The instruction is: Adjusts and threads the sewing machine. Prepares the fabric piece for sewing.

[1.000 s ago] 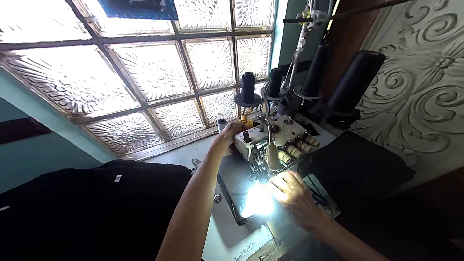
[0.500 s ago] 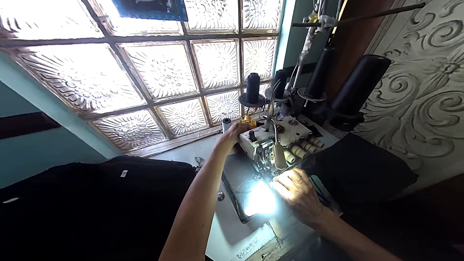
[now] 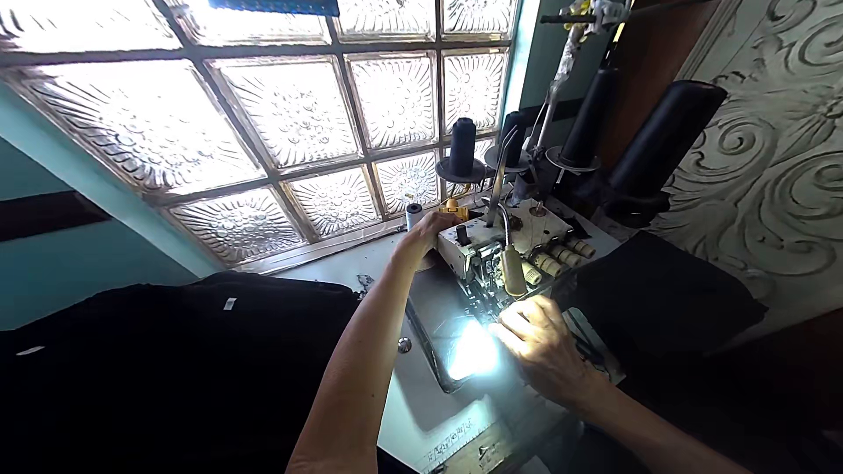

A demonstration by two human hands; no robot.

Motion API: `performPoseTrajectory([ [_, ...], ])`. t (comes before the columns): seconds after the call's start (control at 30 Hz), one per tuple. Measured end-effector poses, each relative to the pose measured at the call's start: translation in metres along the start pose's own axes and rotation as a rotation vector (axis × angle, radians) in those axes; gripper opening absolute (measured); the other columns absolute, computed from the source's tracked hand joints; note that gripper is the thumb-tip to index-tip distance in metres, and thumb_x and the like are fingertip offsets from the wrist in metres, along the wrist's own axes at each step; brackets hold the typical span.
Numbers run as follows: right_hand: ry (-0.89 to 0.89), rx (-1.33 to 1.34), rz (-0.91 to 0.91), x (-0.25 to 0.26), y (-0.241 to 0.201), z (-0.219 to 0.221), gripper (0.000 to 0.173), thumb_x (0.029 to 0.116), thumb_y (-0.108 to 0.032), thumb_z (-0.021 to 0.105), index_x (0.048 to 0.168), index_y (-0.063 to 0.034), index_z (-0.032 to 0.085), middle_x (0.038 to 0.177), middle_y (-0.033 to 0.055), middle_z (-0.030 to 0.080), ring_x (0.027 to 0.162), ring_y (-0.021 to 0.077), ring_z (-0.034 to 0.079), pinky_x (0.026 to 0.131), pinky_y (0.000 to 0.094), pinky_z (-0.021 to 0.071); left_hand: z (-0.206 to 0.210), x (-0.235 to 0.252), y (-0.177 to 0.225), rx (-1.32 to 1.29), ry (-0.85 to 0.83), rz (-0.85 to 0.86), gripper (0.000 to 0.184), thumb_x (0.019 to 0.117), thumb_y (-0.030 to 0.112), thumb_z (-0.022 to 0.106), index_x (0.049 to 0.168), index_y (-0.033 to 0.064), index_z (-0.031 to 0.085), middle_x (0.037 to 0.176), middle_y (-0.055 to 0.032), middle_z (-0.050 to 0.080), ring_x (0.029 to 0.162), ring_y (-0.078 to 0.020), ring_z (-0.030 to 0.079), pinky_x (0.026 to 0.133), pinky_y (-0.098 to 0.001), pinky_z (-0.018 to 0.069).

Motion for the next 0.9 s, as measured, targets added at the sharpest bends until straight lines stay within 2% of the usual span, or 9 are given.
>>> performPoseTrajectory([
  [0.23,-0.017,0.112,0.015,0.018,-0.044,0.012,0.019,0.0895,-0.006,0.061,0.080,-0.0121,0.076,0.080,0.0026,0.070,0.078,0.0209,0.066,0.081,0.0388,0.0507,0.000,-0.004,0.003,0.038,0.001,0.010,0.028,0.1064,0.003,0.039,0.103,-0.0047,0.065,0.091,-0.0042,0.063,0.083,-0.0026,0.057,0.080,-0.0224,0.0473],
  [0.3,-0.029,0.142,0.027,0.013,-0.047,0.009,0.020,0.0915,-0.009,0.060,0.087,-0.0147,0.079,0.085,0.0009,0.073,0.082,0.0195,0.067,0.083,0.0374,0.0493,0.001,-0.003,0.000,-0.010,0.031,-0.033,0.027,0.1063,0.004,0.039,0.102,-0.0029,0.066,0.090,-0.0030,0.063,0.080,-0.0024,0.057,0.078,-0.0222,0.0483],
  [0.43,-0.008,0.212,-0.006,-0.040,-0.042,-0.018,0.020,0.1020,-0.017,0.054,0.108,-0.0210,0.073,0.105,-0.0026,0.072,0.105,0.0151,0.064,0.103,0.0341,0.0423,0.002,-0.003,-0.002,-0.083,0.059,-0.045,0.026,0.1062,0.007,0.040,0.101,0.0001,0.065,0.087,-0.0016,0.062,0.078,-0.0025,0.058,0.075,-0.0228,0.0493],
  [0.5,-0.019,0.227,0.002,-0.080,-0.032,-0.017,0.020,0.1043,-0.020,0.052,0.107,-0.0211,0.071,0.110,-0.0021,0.072,0.112,0.0150,0.062,0.109,0.0337,0.0382,0.002,-0.009,0.000,-0.051,0.061,0.019,0.028,0.1062,0.006,0.038,0.104,-0.0015,0.064,0.093,-0.0033,0.063,0.084,-0.0030,0.059,0.080,-0.0230,0.0492],
  [0.57,-0.053,0.221,0.099,-0.110,-0.019,-0.005,0.021,0.1032,-0.022,0.052,0.102,-0.0212,0.073,0.109,-0.0003,0.074,0.107,0.0167,0.067,0.105,0.0362,0.0453,0.000,-0.014,0.000,0.001,0.034,0.120,0.035,0.1060,0.006,0.033,0.113,-0.0092,0.064,0.110,-0.0133,0.065,0.100,-0.0108,0.059,0.094,-0.0309,0.0473],
  [0.67,-0.085,0.283,0.291,-0.130,-0.005,0.021,0.027,0.0966,-0.021,0.052,0.097,-0.0149,0.078,0.105,0.0045,0.076,0.097,0.0218,0.070,0.091,0.0384,0.0536,0.001,-0.004,0.004,0.016,0.086,0.049,0.028,0.1034,0.009,0.041,0.107,-0.0015,0.067,0.097,-0.0057,0.065,0.085,-0.0059,0.059,0.078,-0.0264,0.0488],
  [0.73,-0.063,0.279,0.333,-0.131,-0.004,0.029,0.031,0.0927,-0.021,0.049,0.091,-0.0125,0.079,0.097,0.0041,0.077,0.089,0.0215,0.072,0.082,0.0368,0.0565,-0.003,-0.002,0.013,0.046,0.137,-0.060,0.025,0.1050,0.010,0.045,0.108,-0.0034,0.066,0.097,-0.0086,0.063,0.083,-0.0095,0.056,0.077,-0.0300,0.0464],
  [0.83,-0.073,0.265,0.339,-0.132,-0.006,0.027,0.031,0.0917,-0.021,0.048,0.089,-0.0115,0.078,0.090,0.0031,0.077,0.085,0.0203,0.073,0.081,0.0370,0.0575,-0.008,0.004,0.001,0.119,0.271,-0.109,0.039,0.1093,0.031,0.044,0.104,-0.0006,0.066,0.092,-0.0088,0.062,0.080,-0.0140,0.056,0.076,-0.0367,0.0473],
  [0.9,-0.062,0.252,0.345,-0.131,-0.004,0.026,0.030,0.0916,-0.021,0.048,0.087,-0.0113,0.077,0.088,0.0026,0.076,0.085,0.0197,0.073,0.082,0.0366,0.0578,-0.013,0.006,0.002,0.187,0.364,-0.069,0.055,0.1100,0.043,0.039,0.104,-0.0035,0.069,0.098,-0.0165,0.069,0.090,-0.0243,0.064,0.086,-0.0491,0.0498],
])
Point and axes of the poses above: each hand's wrist, its own x-axis towards the middle knuckle, its own z-axis out of the palm, y = z × x, the point moved 4 cm from there along x, towards the middle knuckle
